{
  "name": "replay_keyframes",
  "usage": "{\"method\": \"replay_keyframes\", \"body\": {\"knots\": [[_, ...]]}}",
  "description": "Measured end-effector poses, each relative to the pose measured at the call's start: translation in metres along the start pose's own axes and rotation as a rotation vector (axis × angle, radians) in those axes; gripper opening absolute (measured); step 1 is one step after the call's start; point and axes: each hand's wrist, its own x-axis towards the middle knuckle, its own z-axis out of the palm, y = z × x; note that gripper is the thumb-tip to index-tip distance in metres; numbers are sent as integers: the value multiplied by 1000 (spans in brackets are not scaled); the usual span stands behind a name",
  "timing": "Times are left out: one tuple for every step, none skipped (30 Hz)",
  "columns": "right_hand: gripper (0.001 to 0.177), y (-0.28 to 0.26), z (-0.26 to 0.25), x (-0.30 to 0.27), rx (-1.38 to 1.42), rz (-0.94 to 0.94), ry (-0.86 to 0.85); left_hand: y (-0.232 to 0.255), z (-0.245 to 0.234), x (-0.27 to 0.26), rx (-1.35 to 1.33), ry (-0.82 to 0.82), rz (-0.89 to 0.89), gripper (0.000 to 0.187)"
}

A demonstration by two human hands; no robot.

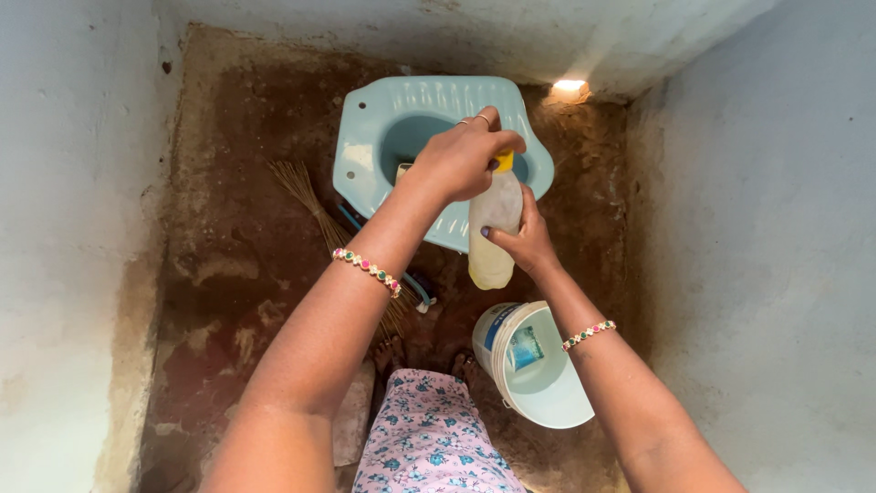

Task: The person pours liquid from a plastic bottle into a squat toilet and then scrubs the interior with a long-handled brush. The person uses both hands to hold and maneuver the brush while scrubbing the bowl.

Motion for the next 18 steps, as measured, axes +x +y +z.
{"method": "replay_keyframes", "body": {"knots": [[88, 0, 0, 0, -10, 8, 3, -1, 1, 0, -4, 15, 1, 41], [87, -1, 0, -1, -21, 16, 6, -2, 3, 0, -8, 30, 2, 35], [87, -1, 0, -1, -32, 24, 9, -3, 4, 0, -12, 45, 3, 30], [87, -2, 1, -1, -36, 28, 12, -4, 7, 0, 0, 72, -2, 26], [87, -2, 1, -1, -41, 31, 16, -5, 9, -1, 12, 99, -7, 26], [87, -3, 2, 0, -45, 34, 18, -6, 11, -1, 25, 127, -12, 29], [87, -4, 3, 1, -43, 22, 12, -7, 13, -1, 45, 146, -30, 33], [87, -4, 3, 1, -42, 11, 7, -6, 14, 0, 63, 164, -46, 37], [87, -5, 4, 1, -41, 0, 2, -6, 15, 1, 81, 182, -62, 42], [87, -5, 4, 1, -36, 2, 2, -4, 16, 1, 98, 192, -80, 45], [87, -5, 5, 0, -31, 5, 2, -3, 15, 1, 115, 201, -98, 49], [87, -5, 6, 2, -27, 5, 0, -2, 13, 3, 134, 214, -116, 53], [88, -6, 7, 4, -34, 6, -1, -1, 10, 3, 148, 179, -168, 56], [88, -5, 7, 4, -42, 9, 1, 1, 8, 4, 161, 142, -219, 59], [89, -5, 8, 5, -50, 11, 3, 3, 5, 3, 174, 105, -269, 62], [88, -5, 8, 4, -25, 14, 1, 4, 3, 1, 111, 168, -210, 59], [88, -4, 7, 4, 1, 16, -1, 4, 1, -1, 49, 230, -150, 57], [88, -4, 7, 5, 28, 16, -2, 4, 0, -2, -12, 293, -89, 57]]}}
